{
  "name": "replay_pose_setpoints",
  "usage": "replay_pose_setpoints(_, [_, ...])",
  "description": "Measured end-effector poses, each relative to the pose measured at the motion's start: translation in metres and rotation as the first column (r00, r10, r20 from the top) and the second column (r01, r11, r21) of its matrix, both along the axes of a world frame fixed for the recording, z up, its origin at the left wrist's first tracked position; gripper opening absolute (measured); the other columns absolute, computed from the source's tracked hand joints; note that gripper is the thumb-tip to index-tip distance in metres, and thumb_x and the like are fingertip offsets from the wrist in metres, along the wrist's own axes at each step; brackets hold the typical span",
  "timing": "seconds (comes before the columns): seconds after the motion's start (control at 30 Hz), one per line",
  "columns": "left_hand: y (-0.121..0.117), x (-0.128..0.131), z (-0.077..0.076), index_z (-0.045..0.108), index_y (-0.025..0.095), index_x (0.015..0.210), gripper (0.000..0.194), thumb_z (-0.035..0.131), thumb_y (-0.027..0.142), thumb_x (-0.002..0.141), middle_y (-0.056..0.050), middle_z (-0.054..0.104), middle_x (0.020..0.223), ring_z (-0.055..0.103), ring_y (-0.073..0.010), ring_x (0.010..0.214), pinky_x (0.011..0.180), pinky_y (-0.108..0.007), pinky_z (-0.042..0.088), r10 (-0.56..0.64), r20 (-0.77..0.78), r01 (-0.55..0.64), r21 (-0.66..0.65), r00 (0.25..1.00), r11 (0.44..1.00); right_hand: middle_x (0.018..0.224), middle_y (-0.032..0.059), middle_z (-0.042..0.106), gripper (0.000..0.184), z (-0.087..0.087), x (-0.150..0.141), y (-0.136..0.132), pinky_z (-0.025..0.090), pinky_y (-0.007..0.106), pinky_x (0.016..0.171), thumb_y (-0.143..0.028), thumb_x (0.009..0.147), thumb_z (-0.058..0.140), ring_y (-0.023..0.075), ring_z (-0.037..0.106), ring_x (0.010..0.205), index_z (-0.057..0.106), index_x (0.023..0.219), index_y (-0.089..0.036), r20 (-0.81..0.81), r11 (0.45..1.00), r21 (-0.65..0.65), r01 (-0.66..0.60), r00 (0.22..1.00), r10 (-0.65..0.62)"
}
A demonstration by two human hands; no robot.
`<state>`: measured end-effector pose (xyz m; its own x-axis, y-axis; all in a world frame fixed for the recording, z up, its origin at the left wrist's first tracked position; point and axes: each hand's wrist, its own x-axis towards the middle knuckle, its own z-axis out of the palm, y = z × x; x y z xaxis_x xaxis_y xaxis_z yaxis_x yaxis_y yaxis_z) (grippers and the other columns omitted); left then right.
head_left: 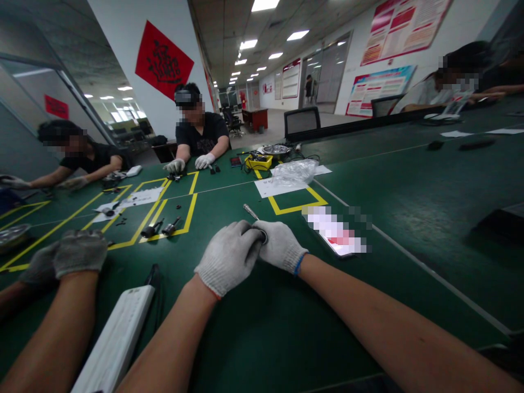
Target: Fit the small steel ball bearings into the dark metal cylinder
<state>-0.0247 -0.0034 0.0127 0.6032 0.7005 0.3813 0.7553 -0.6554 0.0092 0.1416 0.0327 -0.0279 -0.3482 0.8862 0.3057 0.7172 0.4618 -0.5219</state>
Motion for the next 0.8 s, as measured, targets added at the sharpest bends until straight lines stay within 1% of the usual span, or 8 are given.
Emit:
replay_pose_setpoints(0.1, [-0.0004,-0.0011,-0.0002,0.072,0.019,0.114,0.024,0.054,0.023,0.099,-0.011,0.067,0.102,0.063,-0.0237,0.09,0.081,-0.041,0.056,-0.022,0.015,0.022,0.013,1.0,1.0,0.091,0.0065,0.078,0.012,0.0011,0.0002,-0.0004,0.045,0.029,0.071,-0.026,0.085,0.066,0.0231,0.072,0.085,0.07,0.095,-0.022,-0.007,1.0,0.003,-0.001,1.0,0.001])
replay_pose_setpoints(0.27, [-0.002,-0.0014,0.0014,0.074,0.019,0.114,0.026,0.054,0.025,0.099,-0.011,0.068,0.102,0.063,-0.0246,0.089,0.078,-0.041,0.056,-0.046,-0.005,0.046,0.046,0.999,0.998,0.091,0.0063,0.078,0.014,0.0029,0.0008,-0.0007,0.045,0.029,0.07,-0.027,0.085,0.066,0.0236,0.073,0.084,0.07,0.096,-0.022,-0.01,1.0,-0.007,-0.008,1.0,0.008])
replay_pose_setpoints(0.4, [-0.002,-0.0011,0.0015,0.075,0.019,0.114,0.027,0.054,0.024,0.099,-0.012,0.069,0.102,0.063,-0.0245,0.089,0.078,-0.041,0.056,-0.056,-0.014,0.056,0.038,0.998,0.998,0.091,0.0069,0.078,0.014,0.0023,-0.0001,-0.001,0.044,0.03,0.07,-0.029,0.085,0.067,0.0245,0.073,0.085,0.07,0.096,-0.021,0.011,1.0,0.006,0.0,1.0,0.0])
replay_pose_setpoints(0.67, [-0.0017,-0.0021,-0.0004,0.077,0.019,0.11,0.026,0.056,0.022,0.096,-0.012,0.071,0.1,0.064,-0.0242,0.088,0.077,-0.041,0.057,-0.079,0.046,0.077,0.047,0.996,0.996,0.085,0.0055,0.077,0.012,0.0035,-0.0005,-0.0013,0.039,0.03,0.065,-0.03,0.085,0.067,0.0228,0.07,0.078,0.07,0.093,-0.022,0.035,1.0,0.012,0.009,0.999,-0.01])
replay_pose_setpoints(0.8, [-0.0018,-0.0031,-0.0013,0.077,0.019,0.109,0.026,0.057,0.022,0.095,-0.011,0.071,0.099,0.064,-0.0237,0.087,0.077,-0.04,0.057,-0.076,0.073,0.072,0.058,0.994,0.996,0.085,0.0056,0.076,0.013,0.0054,-0.0005,-0.0021,0.039,0.029,0.064,-0.03,0.086,0.066,0.0217,0.069,0.076,0.071,0.094,-0.022,0.031,1.0,-0.004,0.014,0.999,-0.014])
